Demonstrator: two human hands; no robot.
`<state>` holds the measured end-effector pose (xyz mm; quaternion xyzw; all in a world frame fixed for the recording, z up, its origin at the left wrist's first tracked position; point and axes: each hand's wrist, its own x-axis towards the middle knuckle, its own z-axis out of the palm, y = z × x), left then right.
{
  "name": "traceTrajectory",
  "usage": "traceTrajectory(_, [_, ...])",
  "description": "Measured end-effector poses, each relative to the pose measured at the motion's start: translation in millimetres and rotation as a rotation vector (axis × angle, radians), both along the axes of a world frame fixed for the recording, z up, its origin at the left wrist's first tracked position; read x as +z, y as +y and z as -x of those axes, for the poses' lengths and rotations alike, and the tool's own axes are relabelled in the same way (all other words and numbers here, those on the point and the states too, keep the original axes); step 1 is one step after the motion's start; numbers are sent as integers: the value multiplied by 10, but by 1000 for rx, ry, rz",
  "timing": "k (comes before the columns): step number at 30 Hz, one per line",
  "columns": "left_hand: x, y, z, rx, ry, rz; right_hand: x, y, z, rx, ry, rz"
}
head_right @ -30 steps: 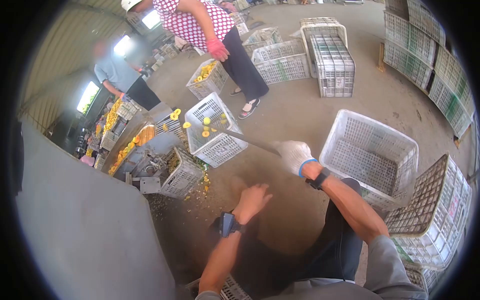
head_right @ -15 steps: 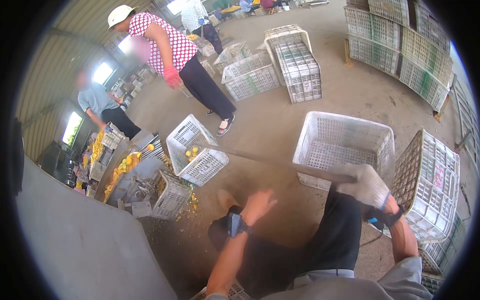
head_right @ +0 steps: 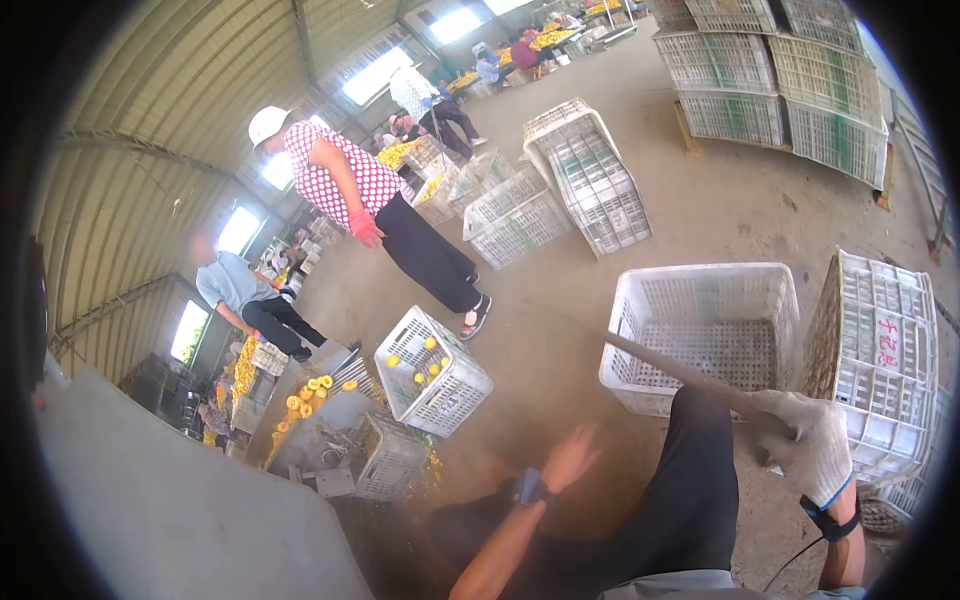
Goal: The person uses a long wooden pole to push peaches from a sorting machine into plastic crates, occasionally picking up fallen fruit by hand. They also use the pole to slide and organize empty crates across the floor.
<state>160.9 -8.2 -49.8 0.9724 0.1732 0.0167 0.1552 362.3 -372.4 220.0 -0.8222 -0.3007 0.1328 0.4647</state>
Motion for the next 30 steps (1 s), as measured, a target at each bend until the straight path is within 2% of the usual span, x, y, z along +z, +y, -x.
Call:
traceTrajectory(1, [33,-75,-111,1,-60,3,-64,55,6,-20,-133,24])
traceTrajectory(2, [12,-126,-242,-22,-71,-28,-183,116,5,14,-372,72])
traceTrajectory(7, [-444,-282,-937,-97,-92,-226,-266,462,35,52,-377,174])
traceTrajectory(10, [-698,-442,-1354,-169,-256,-180,-292,636,41,82,-417,238])
traceTrajectory(15, [-1654,-604,-1995,-254,-507,-124,-446,753,84,99,-508,275])
traceTrajectory(16, [-1695,-618,-1943,-253,-566,-133,-395,775,101,111,-475,274])
traceTrajectory(19, [-1436,-682,-2018,-159,-251,-70,-402,822,134,102,-448,243])
traceTrajectory(20, [-1427,-696,-2038,-144,-305,-103,-416,869,172,8,-323,254])
traceTrajectory(22, [-1417,-684,-1974,-100,-418,-181,-469,868,156,23,-428,253])
traceTrajectory(25, [-1465,-629,-1783,-160,-279,-191,-515,833,74,52,-505,197])
traceTrajectory(26, [-1493,-600,-1650,-182,-307,-315,-544,837,70,39,-493,184])
traceTrajectory(30, [-1503,-239,-1162,-232,-221,-210,-609,813,-23,71,-507,290])
